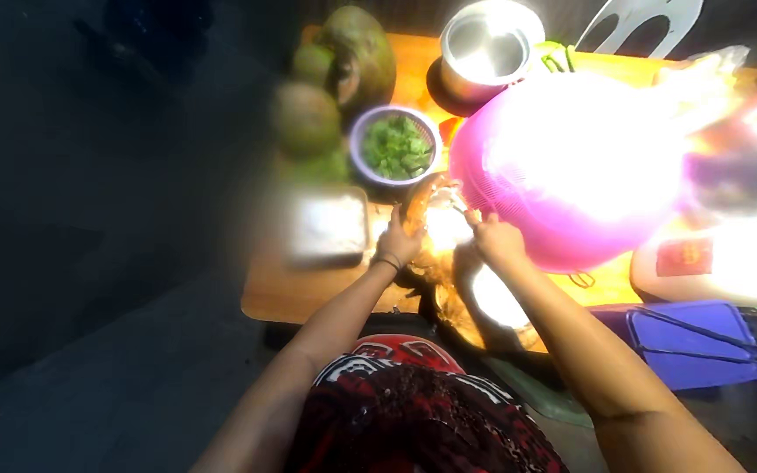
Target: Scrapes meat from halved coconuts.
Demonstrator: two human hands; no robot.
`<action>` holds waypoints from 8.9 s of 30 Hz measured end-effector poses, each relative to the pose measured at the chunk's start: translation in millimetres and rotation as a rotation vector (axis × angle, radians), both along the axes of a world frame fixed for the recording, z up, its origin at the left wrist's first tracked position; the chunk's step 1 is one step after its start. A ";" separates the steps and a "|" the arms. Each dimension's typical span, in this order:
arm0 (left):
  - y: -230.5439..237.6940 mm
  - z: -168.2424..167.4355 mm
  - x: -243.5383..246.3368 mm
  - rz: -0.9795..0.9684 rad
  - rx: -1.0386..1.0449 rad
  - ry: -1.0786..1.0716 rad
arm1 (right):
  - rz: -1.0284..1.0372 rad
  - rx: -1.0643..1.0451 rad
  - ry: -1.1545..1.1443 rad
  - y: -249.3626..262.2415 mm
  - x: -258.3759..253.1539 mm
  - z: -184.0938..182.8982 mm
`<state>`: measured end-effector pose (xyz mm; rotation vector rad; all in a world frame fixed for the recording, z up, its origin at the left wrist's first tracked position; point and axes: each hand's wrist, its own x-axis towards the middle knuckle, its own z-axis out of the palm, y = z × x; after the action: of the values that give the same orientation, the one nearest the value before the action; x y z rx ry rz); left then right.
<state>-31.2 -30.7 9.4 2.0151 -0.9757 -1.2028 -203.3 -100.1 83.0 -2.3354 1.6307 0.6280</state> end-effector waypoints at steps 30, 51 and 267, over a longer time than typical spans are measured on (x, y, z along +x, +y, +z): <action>1.0 -1.8 -0.6 -0.011 0.000 -0.052 | 0.147 0.021 0.159 -11.4 -7.8 6.9; 0.1 -1.6 -1.6 -0.004 -0.003 -0.064 | 0.120 0.030 0.162 -13.7 -3.3 16.6; -0.5 6.5 -3.3 -0.023 0.037 -0.107 | -0.004 0.140 0.147 10.9 21.2 25.8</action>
<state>-34.6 -31.2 15.8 2.1215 -1.0381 -1.1429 -182.0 -89.2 108.8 -2.2319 1.5945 0.9018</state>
